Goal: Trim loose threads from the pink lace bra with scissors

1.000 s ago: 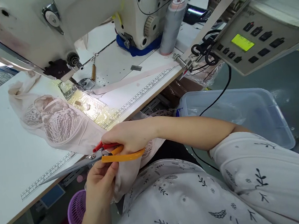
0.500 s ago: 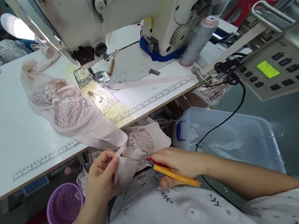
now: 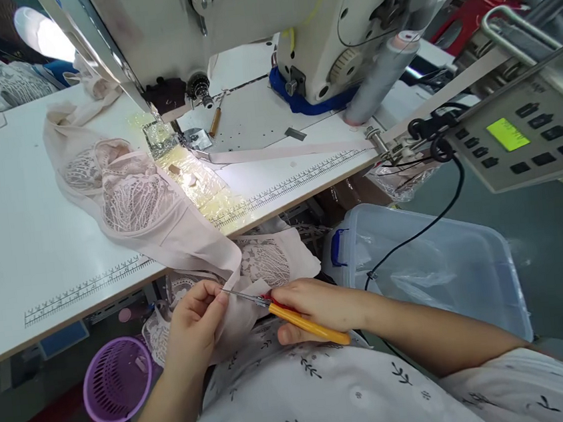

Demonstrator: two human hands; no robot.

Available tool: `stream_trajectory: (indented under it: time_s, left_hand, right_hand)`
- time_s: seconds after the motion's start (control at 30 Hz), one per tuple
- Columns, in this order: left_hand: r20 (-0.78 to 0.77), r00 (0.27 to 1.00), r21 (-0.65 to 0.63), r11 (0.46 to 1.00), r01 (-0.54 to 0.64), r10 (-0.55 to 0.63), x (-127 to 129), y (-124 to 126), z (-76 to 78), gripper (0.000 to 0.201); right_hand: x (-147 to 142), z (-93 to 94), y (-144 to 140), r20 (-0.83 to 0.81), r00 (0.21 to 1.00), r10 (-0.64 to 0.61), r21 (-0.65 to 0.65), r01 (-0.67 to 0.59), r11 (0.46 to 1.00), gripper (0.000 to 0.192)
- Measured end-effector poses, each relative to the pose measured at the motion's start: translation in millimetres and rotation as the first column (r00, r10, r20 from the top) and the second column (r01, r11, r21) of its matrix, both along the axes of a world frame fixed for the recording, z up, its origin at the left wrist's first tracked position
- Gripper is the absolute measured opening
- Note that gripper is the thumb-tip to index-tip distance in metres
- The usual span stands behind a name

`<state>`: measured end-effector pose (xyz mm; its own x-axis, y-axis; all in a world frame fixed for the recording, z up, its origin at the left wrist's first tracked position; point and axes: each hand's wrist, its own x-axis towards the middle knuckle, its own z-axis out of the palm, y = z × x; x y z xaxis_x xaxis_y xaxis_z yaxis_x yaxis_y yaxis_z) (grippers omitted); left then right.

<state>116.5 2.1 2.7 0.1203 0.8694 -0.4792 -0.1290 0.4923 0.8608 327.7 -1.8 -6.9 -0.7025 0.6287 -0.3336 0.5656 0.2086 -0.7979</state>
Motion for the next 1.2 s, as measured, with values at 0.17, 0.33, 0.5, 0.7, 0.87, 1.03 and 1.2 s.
stream_trajectory:
  time_s: [0.17,0.33,0.5,0.7,0.87,1.03,1.2]
  left_hand:
    - [-0.025,1.0,-0.009,1.0,-0.006,0.005,0,1,1.6,0.024]
    - [-0.036,0.999,-0.01,1.0,-0.021,0.02,3,3,0.9,0.023]
    - [-0.033,0.999,-0.014,1.0,-0.013,0.013,2,2,0.3,0.022]
    - [-0.114,0.989,0.062,0.993,0.104,-0.097,-1,-1,6.6,0.019]
    - [-0.384,0.893,0.229,0.912,0.34,-0.236,0,-5,14.6,0.014]
    - [-0.499,0.79,0.181,0.848,0.498,-0.357,5,-6,18.9,0.016]
    - [-0.613,0.612,0.172,0.672,0.72,-0.499,3,-2,16.4,0.018]
  right_hand:
    - [-2,0.4,0,0.013,0.999,-0.04,-0.024,0.04,0.999,0.049]
    - [-5,-2.7,-3,0.07,0.994,-0.086,-0.01,0.087,0.996,0.053]
    - [-5,-9.2,-6,0.053,0.99,-0.132,-0.03,0.134,0.991,0.05]
    - [4,-0.2,2,-0.043,0.961,-0.274,0.021,0.275,0.961,0.046]
    - [-3,16.9,15,-0.341,0.88,-0.331,-0.02,0.345,0.938,0.043]
    - [-17,14.7,23,-0.346,0.913,-0.215,-0.056,0.209,0.976,0.036]
    - [-7,15.6,22,-0.332,0.935,-0.128,0.168,0.192,0.967,0.028]
